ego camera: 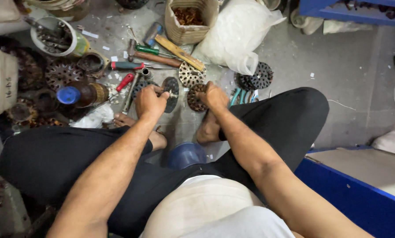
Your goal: The person sits on the floor and assembles a motor stator by inserting small white rectangular pieces into the slots of a copper-wound stator core. The person retrieves the pieces from a nearby plastic container and places them into the stator one by one.
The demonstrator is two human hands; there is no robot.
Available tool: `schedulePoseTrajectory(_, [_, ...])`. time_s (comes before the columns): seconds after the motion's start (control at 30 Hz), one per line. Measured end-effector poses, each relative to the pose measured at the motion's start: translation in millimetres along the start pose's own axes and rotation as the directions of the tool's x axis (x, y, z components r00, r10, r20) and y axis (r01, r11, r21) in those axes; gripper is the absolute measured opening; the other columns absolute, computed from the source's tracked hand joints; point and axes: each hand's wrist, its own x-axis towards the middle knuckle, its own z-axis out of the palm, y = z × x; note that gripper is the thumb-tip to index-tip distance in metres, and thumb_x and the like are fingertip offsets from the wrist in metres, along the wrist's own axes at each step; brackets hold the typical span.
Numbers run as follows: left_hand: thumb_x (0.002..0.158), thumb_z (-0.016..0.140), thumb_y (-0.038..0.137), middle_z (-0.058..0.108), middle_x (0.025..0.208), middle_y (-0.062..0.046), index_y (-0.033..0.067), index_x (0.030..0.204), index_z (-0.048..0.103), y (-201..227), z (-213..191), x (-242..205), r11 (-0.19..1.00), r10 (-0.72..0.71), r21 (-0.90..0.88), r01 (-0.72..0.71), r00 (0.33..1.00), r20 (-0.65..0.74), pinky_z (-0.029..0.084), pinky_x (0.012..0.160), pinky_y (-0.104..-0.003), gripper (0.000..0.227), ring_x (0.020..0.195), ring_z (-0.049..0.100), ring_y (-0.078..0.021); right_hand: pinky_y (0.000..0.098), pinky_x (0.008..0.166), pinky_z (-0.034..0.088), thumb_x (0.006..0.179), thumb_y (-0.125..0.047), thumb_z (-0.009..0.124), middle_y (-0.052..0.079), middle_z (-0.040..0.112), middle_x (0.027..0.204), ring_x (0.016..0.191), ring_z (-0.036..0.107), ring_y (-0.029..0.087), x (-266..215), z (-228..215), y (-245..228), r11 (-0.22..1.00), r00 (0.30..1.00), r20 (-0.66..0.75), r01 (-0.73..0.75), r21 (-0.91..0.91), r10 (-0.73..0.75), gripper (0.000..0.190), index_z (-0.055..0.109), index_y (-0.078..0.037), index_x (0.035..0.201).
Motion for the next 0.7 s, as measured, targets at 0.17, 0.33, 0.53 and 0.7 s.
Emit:
schedulePoseTrajectory(0.17, [0.074,0.088,0.031,0.077,0.093,-0.016,0.0142,0.093,0.082,-14.6,46.1,15.5,0.994,-0.089,0.058,0.088,0.996,0.02,0.057,0.081,-0.045,0.026,0.088,0.074,-0.035,0.0512,0.094,0.053,0.081,-0.055,0.079,0.022,0.067,0.122,0.112,0.067,0.04,-14.5,-1.3,-5.8,0.988,0.989,0.138,-0.022,-0.154,0.044,0.065,0.064,-0.014,0.129])
schedulePoseTrajectory(0.33, [0.074,0.088,0.031,0.076,0.093,-0.017,0.0155,0.098,0.082,-33.6,65.0,24.1,0.993,-0.085,0.089,0.078,0.993,0.084,0.058,0.08,-0.045,0.029,0.089,0.074,-0.0355,0.0514,0.095,0.053,0.085,-0.034,0.07,0.026,0.067,0.12,0.111,0.066,0.045,-5.0,18.6,4.1,0.993,0.994,0.103,-0.022,-0.119,0.035,0.04,0.071,-0.014,0.119])
schedulePoseTrajectory(0.53, [0.075,0.087,0.031,0.078,0.092,-0.014,0.0144,0.096,0.082,-52.4,93.3,36.2,0.999,-0.029,0.022,0.027,0.995,0.091,0.058,0.083,-0.042,0.027,0.087,0.075,-0.0326,0.053,0.088,0.055,0.087,-0.029,0.068,0.025,0.074,0.101,0.098,0.071,0.044,16.5,34.7,25.1,0.999,0.995,-0.097,0.032,-0.033,-0.035,0.028,0.074,-0.011,0.107])
schedulePoseTrajectory(0.7, [0.073,0.086,0.027,0.078,0.093,-0.014,0.0107,0.093,0.081,-76.5,134.6,52.6,0.994,0.044,-0.104,-0.04,0.998,0.039,0.059,0.083,-0.041,0.027,0.087,0.076,-0.0307,0.0555,0.082,0.054,0.085,-0.03,0.071,0.023,0.074,0.098,0.093,0.07,0.045,39.3,40.7,48.7,0.996,0.961,-0.277,0.001,0.086,0.023,0.031,0.074,-0.014,0.111])
